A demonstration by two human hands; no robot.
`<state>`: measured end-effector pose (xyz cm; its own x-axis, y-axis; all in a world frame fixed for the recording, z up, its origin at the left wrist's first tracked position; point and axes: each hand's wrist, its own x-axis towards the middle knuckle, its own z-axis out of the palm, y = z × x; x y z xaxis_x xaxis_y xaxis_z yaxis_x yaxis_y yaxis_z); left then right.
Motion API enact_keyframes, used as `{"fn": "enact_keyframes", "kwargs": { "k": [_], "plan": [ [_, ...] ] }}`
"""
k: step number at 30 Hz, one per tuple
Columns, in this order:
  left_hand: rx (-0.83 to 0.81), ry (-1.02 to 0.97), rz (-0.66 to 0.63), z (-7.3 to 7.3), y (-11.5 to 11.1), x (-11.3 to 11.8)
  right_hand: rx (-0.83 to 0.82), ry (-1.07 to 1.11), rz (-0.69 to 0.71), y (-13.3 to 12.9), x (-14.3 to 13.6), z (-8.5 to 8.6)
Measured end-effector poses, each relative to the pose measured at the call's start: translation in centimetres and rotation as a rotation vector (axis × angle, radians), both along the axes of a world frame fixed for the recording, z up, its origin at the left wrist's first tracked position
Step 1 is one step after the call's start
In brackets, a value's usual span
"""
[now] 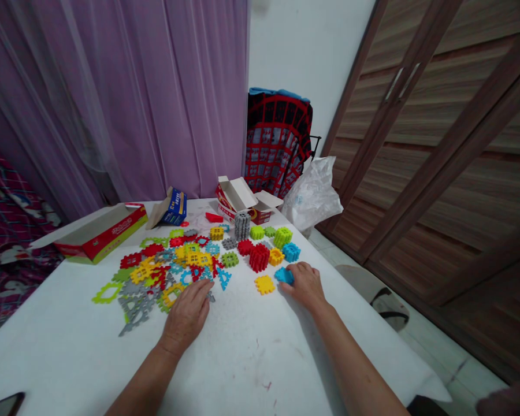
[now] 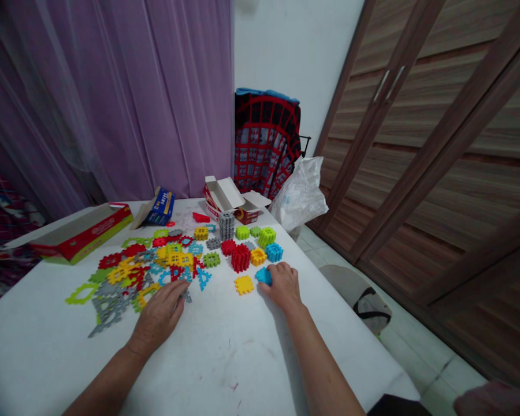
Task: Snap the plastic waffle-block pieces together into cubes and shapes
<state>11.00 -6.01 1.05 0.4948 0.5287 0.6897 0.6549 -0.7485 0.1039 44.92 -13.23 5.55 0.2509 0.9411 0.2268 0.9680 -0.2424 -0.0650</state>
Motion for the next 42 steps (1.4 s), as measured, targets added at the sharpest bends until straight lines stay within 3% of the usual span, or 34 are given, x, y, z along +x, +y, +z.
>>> {"fn": "enact_keyframes", "kwargs": {
  "k": [7, 19, 24, 28, 34, 42],
  "plan": [
    [0.027, 0.014, 0.002, -0.1, 0.1, 0.0, -0.04, -0.043, 0.018, -0.1, -0.5, 0.7],
    [0.01, 0.007, -0.008, 0.1, 0.1, 0.0, -0.016, -0.058, -0.137, 0.0, -2.3, 0.7],
    [0.016, -0.008, -0.006, 0.0, 0.1, 0.1, 0.078, -0.017, -0.105, -1.1, -1.5, 1.1],
    [0.043, -0.002, -0.011, -0.1, 0.1, 0.1, 0.125, 0.024, -0.09, -2.8, -0.5, 0.2],
    [0.073, 0.018, 0.002, 0.3, 0.0, 0.1, 0.031, 0.051, -0.085, -3.2, -0.4, -1.6],
    [0.075, 0.027, -0.002, 0.1, 0.2, 0.0, -0.048, 0.073, -0.083, -2.3, -0.5, -1.4]
  ]
}}
